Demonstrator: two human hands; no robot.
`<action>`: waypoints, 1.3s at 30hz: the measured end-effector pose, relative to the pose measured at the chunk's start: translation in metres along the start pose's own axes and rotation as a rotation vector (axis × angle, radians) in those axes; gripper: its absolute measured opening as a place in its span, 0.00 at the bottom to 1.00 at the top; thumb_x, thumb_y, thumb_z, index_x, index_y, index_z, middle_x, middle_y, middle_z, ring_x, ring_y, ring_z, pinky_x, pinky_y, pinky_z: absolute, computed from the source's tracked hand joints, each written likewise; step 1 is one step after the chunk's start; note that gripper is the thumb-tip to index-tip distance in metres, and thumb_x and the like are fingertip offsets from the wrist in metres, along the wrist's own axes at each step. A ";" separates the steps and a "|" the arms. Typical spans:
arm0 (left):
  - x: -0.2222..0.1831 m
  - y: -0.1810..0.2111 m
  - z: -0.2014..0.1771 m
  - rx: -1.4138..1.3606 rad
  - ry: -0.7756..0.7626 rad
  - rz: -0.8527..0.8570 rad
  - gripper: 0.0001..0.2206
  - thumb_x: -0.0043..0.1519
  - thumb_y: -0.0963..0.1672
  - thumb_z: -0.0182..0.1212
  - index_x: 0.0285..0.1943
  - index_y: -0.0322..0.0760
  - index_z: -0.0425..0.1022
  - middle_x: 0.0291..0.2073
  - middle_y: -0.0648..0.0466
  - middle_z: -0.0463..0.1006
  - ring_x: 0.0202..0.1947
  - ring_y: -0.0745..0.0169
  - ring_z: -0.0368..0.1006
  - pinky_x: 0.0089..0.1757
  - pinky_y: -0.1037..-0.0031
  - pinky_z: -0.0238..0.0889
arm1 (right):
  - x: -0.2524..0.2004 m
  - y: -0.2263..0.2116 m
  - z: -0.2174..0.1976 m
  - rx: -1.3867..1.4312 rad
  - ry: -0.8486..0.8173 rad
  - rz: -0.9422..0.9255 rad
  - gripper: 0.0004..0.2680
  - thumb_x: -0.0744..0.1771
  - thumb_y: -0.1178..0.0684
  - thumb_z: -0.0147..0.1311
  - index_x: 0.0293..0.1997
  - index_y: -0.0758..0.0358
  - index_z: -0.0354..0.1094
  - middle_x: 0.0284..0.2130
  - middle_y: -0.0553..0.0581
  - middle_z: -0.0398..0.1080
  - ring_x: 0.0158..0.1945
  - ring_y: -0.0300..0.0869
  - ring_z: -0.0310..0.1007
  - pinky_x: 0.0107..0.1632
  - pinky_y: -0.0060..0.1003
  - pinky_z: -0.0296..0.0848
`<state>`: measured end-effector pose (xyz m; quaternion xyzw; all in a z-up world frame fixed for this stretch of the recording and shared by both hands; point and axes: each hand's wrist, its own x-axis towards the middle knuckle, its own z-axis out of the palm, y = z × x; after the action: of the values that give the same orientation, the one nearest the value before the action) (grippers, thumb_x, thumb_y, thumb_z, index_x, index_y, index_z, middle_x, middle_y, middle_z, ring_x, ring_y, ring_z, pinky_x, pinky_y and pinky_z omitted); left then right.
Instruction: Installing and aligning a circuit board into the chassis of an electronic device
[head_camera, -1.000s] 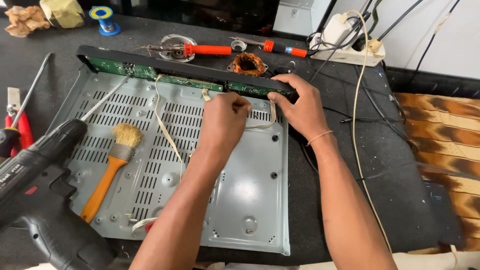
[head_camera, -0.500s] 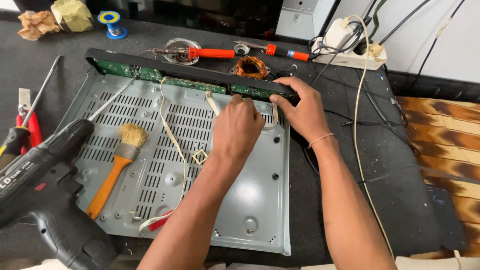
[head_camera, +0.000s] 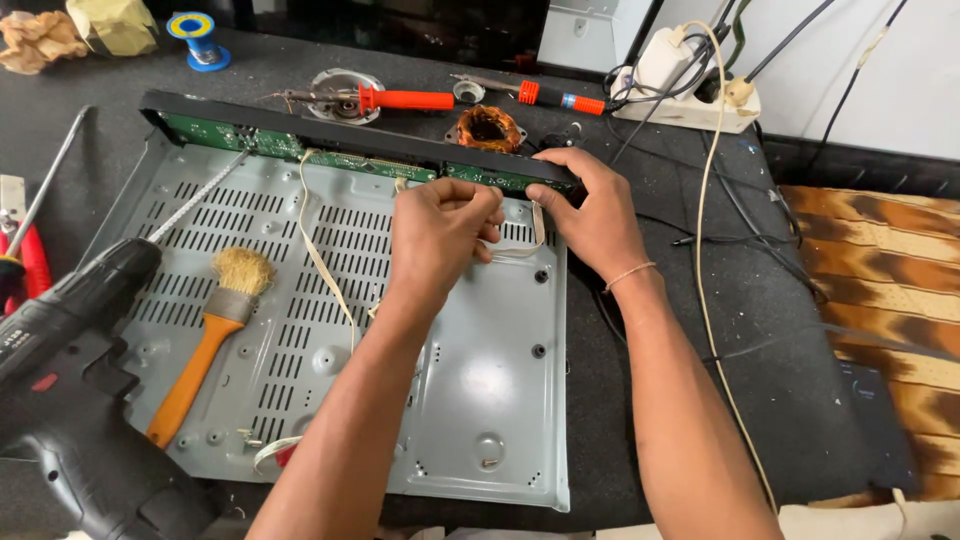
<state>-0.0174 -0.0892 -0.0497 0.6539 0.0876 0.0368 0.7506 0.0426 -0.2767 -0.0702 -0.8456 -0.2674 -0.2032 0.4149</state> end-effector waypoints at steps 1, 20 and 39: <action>0.001 0.000 0.001 0.001 -0.002 0.007 0.11 0.56 0.42 0.61 0.40 0.26 0.81 0.18 0.47 0.80 0.12 0.65 0.75 0.20 0.78 0.72 | 0.001 0.000 0.000 -0.001 0.005 -0.005 0.11 0.66 0.53 0.66 0.54 0.55 0.75 0.47 0.59 0.77 0.55 0.55 0.75 0.59 0.48 0.71; 0.011 -0.019 0.005 0.410 0.103 0.230 0.06 0.53 0.41 0.61 0.35 0.35 0.81 0.23 0.50 0.83 0.22 0.58 0.81 0.29 0.72 0.75 | 0.001 0.001 0.001 0.004 0.004 -0.033 0.11 0.66 0.55 0.66 0.53 0.56 0.75 0.45 0.59 0.77 0.53 0.55 0.76 0.56 0.48 0.72; 0.014 -0.025 0.012 0.793 0.132 0.500 0.09 0.61 0.40 0.60 0.43 0.44 0.62 0.23 0.51 0.79 0.27 0.46 0.80 0.33 0.54 0.73 | 0.003 -0.009 -0.001 0.018 -0.002 0.027 0.11 0.65 0.58 0.65 0.52 0.55 0.75 0.41 0.59 0.76 0.50 0.52 0.77 0.56 0.46 0.73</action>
<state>-0.0029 -0.1022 -0.0739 0.8874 -0.0174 0.2216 0.4039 0.0394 -0.2716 -0.0624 -0.8455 -0.2582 -0.1945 0.4250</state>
